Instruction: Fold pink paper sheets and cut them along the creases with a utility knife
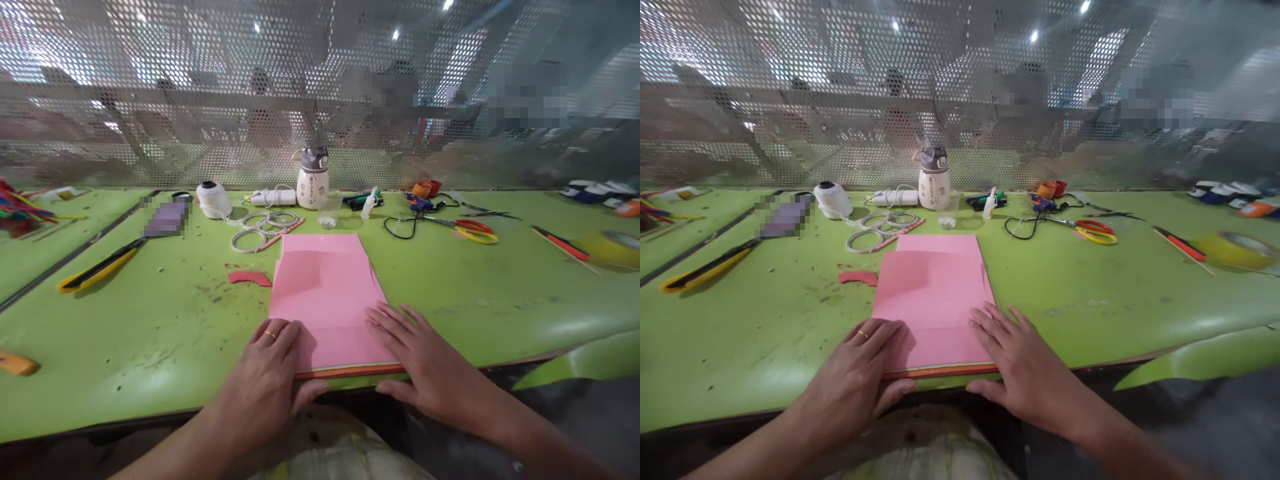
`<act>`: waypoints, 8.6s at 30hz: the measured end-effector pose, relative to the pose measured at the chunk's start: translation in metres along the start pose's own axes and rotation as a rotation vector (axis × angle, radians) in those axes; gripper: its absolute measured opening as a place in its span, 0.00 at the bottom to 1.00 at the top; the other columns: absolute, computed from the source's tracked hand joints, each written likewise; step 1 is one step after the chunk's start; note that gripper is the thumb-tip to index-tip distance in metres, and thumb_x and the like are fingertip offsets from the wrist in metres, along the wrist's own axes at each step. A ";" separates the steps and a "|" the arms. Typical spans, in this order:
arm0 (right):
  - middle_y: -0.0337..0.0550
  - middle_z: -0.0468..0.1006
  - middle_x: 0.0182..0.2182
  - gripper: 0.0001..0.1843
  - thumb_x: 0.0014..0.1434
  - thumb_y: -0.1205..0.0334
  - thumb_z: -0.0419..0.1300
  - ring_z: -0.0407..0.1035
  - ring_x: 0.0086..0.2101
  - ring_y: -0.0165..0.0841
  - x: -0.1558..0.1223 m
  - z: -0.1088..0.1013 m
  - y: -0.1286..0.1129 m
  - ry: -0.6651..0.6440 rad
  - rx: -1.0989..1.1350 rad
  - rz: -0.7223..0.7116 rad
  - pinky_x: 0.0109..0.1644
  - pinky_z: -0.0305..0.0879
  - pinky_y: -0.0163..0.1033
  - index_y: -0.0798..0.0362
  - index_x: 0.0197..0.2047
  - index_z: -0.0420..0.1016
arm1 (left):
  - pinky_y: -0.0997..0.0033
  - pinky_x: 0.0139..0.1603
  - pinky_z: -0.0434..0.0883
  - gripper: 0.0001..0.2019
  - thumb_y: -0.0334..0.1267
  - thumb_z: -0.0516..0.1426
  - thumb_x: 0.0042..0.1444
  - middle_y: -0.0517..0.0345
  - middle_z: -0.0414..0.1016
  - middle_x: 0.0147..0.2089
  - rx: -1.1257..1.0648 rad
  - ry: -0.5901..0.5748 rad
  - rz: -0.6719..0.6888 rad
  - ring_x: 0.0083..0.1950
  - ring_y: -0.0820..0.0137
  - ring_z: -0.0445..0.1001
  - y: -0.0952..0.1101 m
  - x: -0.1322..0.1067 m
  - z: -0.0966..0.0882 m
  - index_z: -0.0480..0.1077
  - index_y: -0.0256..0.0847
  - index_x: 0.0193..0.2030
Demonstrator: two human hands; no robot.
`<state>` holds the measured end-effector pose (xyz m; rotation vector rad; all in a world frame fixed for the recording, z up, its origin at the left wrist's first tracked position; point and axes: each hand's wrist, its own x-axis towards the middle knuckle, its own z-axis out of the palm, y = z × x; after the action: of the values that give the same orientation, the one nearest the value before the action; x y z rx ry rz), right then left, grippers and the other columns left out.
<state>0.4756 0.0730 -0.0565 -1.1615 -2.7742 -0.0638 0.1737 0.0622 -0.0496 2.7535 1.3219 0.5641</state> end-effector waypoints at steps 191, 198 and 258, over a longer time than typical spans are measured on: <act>0.31 0.71 0.18 0.27 0.60 0.53 0.59 0.64 0.20 0.31 0.080 0.011 0.040 0.124 0.632 0.757 0.28 0.63 0.35 0.48 0.62 0.72 | 0.72 0.28 0.55 0.28 0.39 0.54 0.55 0.68 0.65 0.20 -0.450 -0.186 -0.772 0.26 0.70 0.66 -0.063 0.079 0.011 0.68 0.40 0.64; 0.31 0.69 0.18 0.27 0.61 0.53 0.59 0.64 0.21 0.31 0.078 0.014 0.038 0.150 0.585 0.746 0.27 0.62 0.33 0.48 0.62 0.71 | 0.72 0.30 0.58 0.33 0.40 0.54 0.54 0.68 0.68 0.21 -0.440 -0.244 -0.796 0.26 0.70 0.68 -0.064 0.080 0.009 0.63 0.41 0.69; 0.49 0.83 0.33 0.16 0.69 0.70 0.47 0.77 0.32 0.38 0.087 0.020 0.027 -0.018 0.062 0.501 0.31 0.60 0.37 0.56 0.53 0.71 | 0.67 0.30 0.53 0.14 0.33 0.46 0.68 0.53 0.76 0.38 0.031 -0.294 -0.476 0.34 0.64 0.74 -0.038 0.088 0.010 0.73 0.42 0.44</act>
<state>0.4321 0.1557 -0.0646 -1.7995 -2.3925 0.0838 0.1991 0.1550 -0.0391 2.2904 1.8172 0.1035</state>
